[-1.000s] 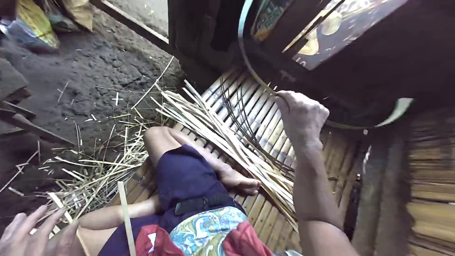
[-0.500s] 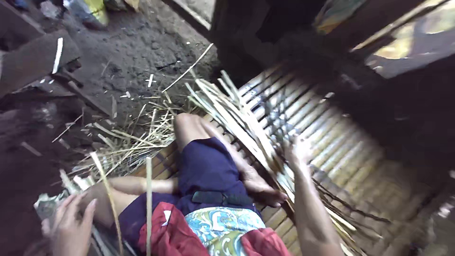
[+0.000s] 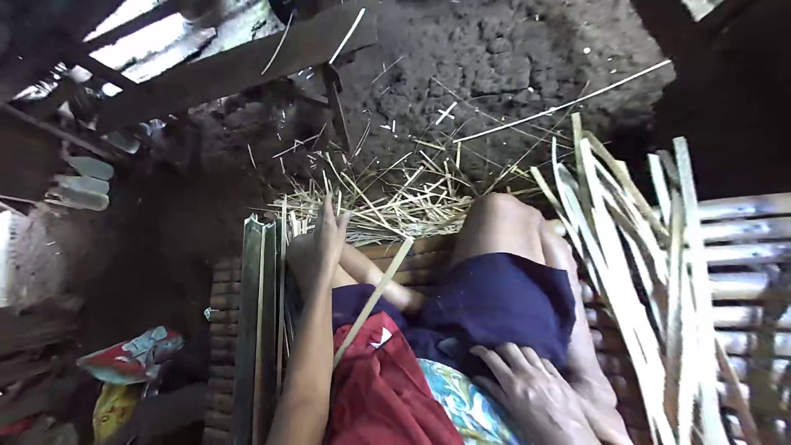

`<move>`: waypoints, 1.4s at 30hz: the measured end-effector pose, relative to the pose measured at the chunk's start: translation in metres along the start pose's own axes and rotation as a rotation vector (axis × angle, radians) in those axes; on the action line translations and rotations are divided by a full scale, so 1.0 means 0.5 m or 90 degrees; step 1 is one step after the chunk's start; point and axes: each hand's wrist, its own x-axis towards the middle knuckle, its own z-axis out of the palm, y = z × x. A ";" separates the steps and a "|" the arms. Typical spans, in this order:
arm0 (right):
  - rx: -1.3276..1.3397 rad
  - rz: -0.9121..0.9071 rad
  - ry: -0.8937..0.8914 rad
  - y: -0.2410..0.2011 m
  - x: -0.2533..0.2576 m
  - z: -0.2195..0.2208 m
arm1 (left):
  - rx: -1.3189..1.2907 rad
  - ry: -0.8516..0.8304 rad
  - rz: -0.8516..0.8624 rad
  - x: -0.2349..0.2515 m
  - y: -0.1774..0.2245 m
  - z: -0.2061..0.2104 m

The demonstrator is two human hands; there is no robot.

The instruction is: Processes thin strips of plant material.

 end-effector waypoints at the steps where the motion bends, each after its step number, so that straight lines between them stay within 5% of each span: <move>1: -0.031 0.005 0.013 -0.004 0.000 0.009 | -0.019 0.002 0.010 -0.001 0.014 0.006; 3: -0.071 0.027 0.031 -0.015 -0.001 0.021 | -0.129 -0.067 -0.006 -0.021 0.050 0.005; 5: -0.050 0.053 0.058 -0.014 0.004 0.013 | -0.313 -0.245 -0.062 -0.075 0.078 0.007; 9: 0.332 0.209 0.032 0.034 0.029 -0.072 | -0.559 -0.564 -0.164 -0.201 0.141 0.036; 12: 0.785 0.294 0.085 0.047 0.038 -0.094 | -0.564 -0.620 -0.091 -0.256 0.165 0.060; 15: 1.109 0.242 -0.004 0.040 0.050 -0.103 | -0.580 -0.557 -0.058 -0.295 0.190 0.072; 20: 0.961 0.191 -0.123 0.010 0.047 -0.144 | -0.617 -0.446 -0.005 -0.327 0.202 0.074; 26: 0.821 0.075 -0.055 0.012 0.031 -0.162 | -0.595 -0.404 -0.004 -0.335 0.210 0.076; 42: 0.813 0.034 -0.152 0.020 0.048 -0.179 | -0.605 -0.390 0.052 -0.343 0.207 0.077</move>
